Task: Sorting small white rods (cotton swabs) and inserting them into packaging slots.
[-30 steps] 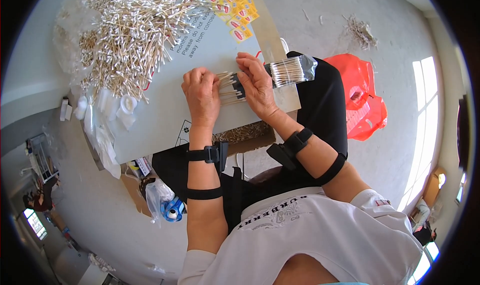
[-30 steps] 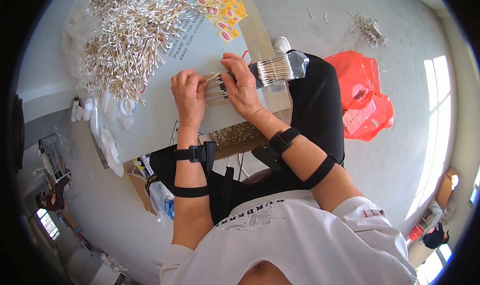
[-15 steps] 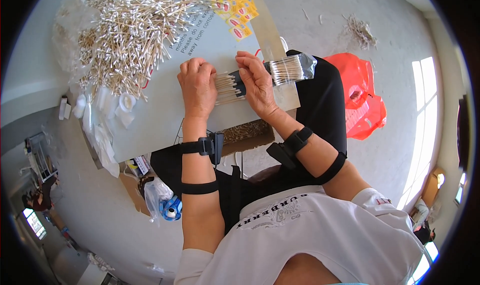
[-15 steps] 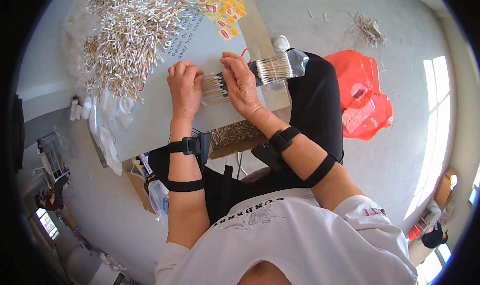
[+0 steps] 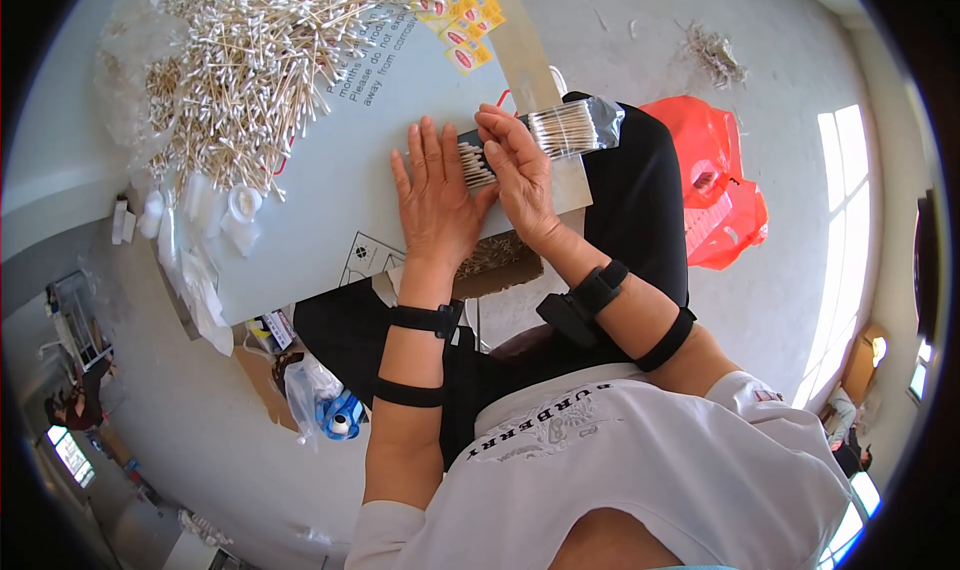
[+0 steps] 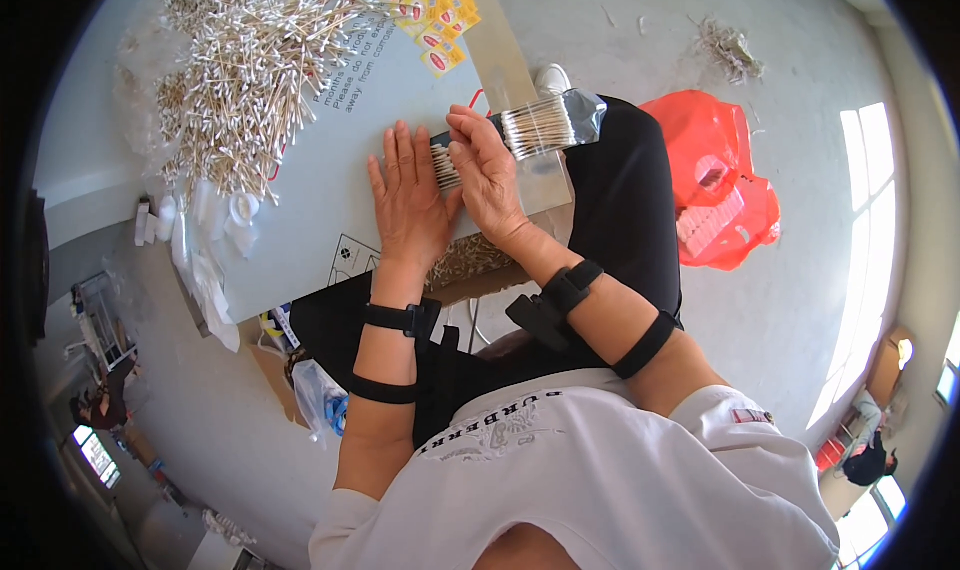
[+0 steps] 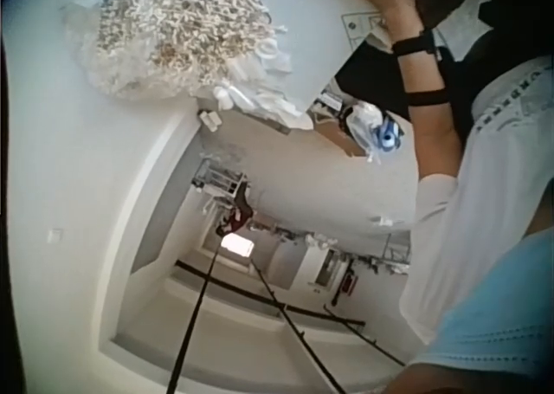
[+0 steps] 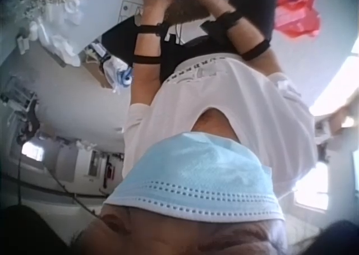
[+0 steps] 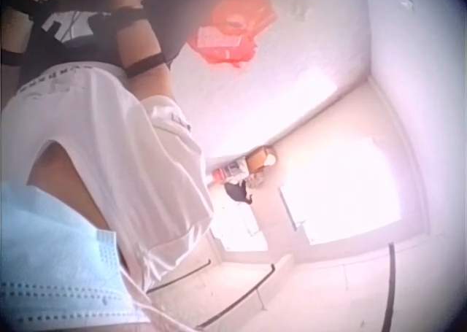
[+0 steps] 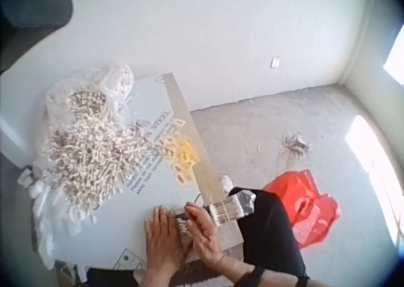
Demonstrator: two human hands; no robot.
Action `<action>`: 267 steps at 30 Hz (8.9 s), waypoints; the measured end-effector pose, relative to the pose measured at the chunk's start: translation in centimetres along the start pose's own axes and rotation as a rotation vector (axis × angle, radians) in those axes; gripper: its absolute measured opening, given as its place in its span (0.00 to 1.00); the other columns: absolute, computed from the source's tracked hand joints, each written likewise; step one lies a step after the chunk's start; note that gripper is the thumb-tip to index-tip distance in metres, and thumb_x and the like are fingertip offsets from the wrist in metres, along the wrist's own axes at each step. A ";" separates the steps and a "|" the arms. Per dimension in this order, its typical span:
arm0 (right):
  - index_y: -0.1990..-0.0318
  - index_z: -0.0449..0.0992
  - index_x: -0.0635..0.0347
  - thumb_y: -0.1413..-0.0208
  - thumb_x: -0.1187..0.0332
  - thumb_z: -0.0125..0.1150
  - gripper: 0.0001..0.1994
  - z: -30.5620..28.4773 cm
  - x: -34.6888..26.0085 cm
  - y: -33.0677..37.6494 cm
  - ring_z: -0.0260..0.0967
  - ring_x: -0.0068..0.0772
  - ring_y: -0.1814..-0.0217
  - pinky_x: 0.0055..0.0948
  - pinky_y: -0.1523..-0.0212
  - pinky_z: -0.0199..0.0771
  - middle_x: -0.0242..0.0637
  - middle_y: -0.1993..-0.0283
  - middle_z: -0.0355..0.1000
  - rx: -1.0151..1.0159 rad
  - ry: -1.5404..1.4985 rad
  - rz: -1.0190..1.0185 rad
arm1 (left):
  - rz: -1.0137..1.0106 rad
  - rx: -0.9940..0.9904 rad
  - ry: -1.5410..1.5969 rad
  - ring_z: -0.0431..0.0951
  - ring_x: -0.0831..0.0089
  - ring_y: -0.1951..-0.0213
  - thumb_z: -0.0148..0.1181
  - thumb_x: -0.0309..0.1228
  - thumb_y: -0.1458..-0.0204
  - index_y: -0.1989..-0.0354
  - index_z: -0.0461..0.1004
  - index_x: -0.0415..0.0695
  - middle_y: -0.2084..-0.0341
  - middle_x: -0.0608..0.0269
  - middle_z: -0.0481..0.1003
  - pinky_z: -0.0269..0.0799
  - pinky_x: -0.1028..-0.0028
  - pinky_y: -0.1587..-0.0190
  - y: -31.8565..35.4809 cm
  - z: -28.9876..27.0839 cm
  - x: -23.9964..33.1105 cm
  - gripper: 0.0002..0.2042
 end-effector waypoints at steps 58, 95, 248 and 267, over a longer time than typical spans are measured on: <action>0.46 0.72 0.57 0.57 0.70 0.68 0.26 -2.8 -2.1 -0.9 0.58 0.41 0.35 0.41 0.38 0.61 0.34 0.38 0.66 -0.635 0.992 -0.451 | 0.042 -0.037 0.028 0.43 0.56 0.29 0.49 0.53 0.44 0.31 0.49 0.41 0.30 0.51 0.46 0.37 0.50 0.31 2.6 -0.1 -0.8 0.39; 0.36 0.62 0.60 0.45 0.70 0.57 0.27 -2.1 -2.8 -0.7 0.48 0.43 0.27 0.41 0.29 0.46 0.41 0.30 0.54 -0.619 1.055 -0.411 | 0.049 0.120 0.127 0.45 0.55 0.29 0.52 0.48 0.43 0.31 0.49 0.41 0.31 0.50 0.47 0.38 0.53 0.30 1.8 -0.7 -1.3 0.36; 0.73 0.74 0.57 0.60 0.75 0.66 0.06 1.7 -1.0 -2.2 0.71 0.40 0.65 0.35 0.65 0.72 0.34 0.66 0.67 -0.477 0.727 -0.336 | -0.035 0.389 0.316 0.68 0.62 0.61 0.66 0.22 0.60 0.74 0.72 0.48 0.69 0.68 0.69 0.63 0.63 0.57 -2.7 -1.8 -8.3 0.08; 0.52 0.68 0.66 0.54 0.87 0.51 0.19 1.0 -0.6 1.0 0.68 0.44 0.46 0.32 0.46 0.70 0.47 0.43 0.63 -0.129 0.342 -0.124 | 0.009 0.075 0.003 0.45 0.55 0.30 0.56 0.44 0.45 0.31 0.52 0.56 0.30 0.54 0.47 0.39 0.45 0.32 -0.7 -0.8 -4.5 0.33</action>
Point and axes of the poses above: each hand's wrist, its own y-axis away from the middle knuckle, its own z-axis out of the palm, x = y × z, the point moved 2 cm from there along -y, towards the middle knuckle
